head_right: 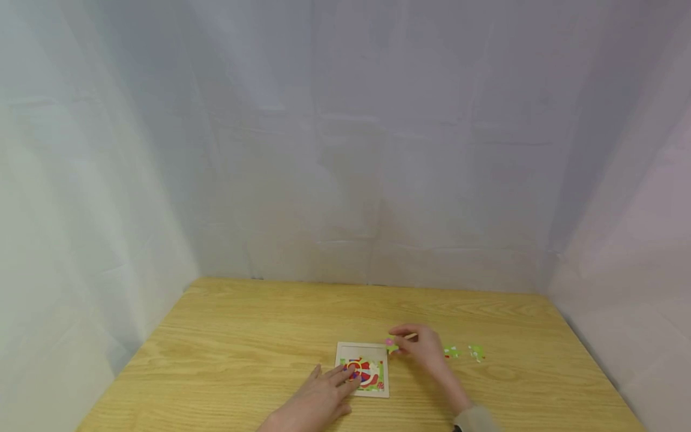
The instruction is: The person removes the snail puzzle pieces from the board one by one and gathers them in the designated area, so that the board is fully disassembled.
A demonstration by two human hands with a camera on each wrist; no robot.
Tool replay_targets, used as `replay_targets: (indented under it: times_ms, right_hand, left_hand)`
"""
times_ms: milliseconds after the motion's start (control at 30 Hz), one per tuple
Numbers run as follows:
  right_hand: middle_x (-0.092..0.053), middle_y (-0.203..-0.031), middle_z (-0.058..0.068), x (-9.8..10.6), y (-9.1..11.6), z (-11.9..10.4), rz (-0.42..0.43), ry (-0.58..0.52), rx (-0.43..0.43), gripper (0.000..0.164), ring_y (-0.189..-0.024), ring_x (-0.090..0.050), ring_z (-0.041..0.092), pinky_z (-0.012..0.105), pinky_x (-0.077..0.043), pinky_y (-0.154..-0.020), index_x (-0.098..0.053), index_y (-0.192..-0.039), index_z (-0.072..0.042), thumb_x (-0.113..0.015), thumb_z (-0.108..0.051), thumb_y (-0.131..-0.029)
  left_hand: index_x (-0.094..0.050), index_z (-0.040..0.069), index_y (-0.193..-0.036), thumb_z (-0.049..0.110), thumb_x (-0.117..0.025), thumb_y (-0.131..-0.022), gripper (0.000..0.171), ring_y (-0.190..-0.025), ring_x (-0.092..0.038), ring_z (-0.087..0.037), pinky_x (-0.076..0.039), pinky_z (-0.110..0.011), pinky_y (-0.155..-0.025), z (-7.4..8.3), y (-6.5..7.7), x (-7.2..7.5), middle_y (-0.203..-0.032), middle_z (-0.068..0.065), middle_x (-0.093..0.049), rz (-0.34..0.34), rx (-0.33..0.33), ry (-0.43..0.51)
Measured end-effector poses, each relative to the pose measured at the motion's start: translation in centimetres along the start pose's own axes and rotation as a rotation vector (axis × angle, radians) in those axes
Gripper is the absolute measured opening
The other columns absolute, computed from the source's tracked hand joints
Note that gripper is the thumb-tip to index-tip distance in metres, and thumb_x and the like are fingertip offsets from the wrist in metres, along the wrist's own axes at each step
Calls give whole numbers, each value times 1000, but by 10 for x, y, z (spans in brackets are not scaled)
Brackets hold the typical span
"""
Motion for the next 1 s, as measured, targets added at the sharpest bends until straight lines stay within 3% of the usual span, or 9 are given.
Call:
replay_targets:
  times_ms: [400, 633, 833, 1000]
  right_hand:
    - [-74, -106, 17, 28, 5, 12, 56, 47, -64, 20, -81, -72, 21, 31, -61, -69, -74, -112, 3, -67, 1, -93]
    - [-73, -110, 18, 47, 4, 21, 48, 115, -67, 24, -81, -73, 22, 32, -59, -69, -73, -116, 0, -69, -3, -93]
    - [-74, -105, 18, 53, 5, 23, 44, 194, -45, 28, -83, -72, 24, 34, -57, -64, -74, -114, 1, -77, -8, -88]
    - [-75, -97, 12, 53, 5, 26, 44, 252, -76, 27, -83, -71, 24, 34, -59, -66, -76, -109, -1, -81, -9, -84]
  left_hand:
    - [-55, 23, -146, 40, -66, -94, 56, -140, -48, -22, -44, -59, -108, 1, 2, 2, -153, 0, -50, 12, -13, 8]
    - [-55, 23, -146, 40, -65, -94, 56, -141, -47, -22, -44, -60, -108, 0, 2, 3, -154, 0, -49, 4, -15, 17]
    - [-55, 23, -146, 40, -65, -94, 56, -141, -47, -22, -44, -59, -108, 1, 2, 2, -154, 0, -49, 2, -16, 11]
    - [-55, 24, -146, 41, -65, -94, 56, -140, -48, -22, -45, -59, -107, 0, 0, 1, -154, 1, -49, -3, -16, -3]
Point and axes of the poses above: each hand's wrist, its own y-axis away from the middle knuckle, its own x-axis out of the back of the hand, z = x × y, the point moved 5 cm from there along -y, towards the middle knuckle
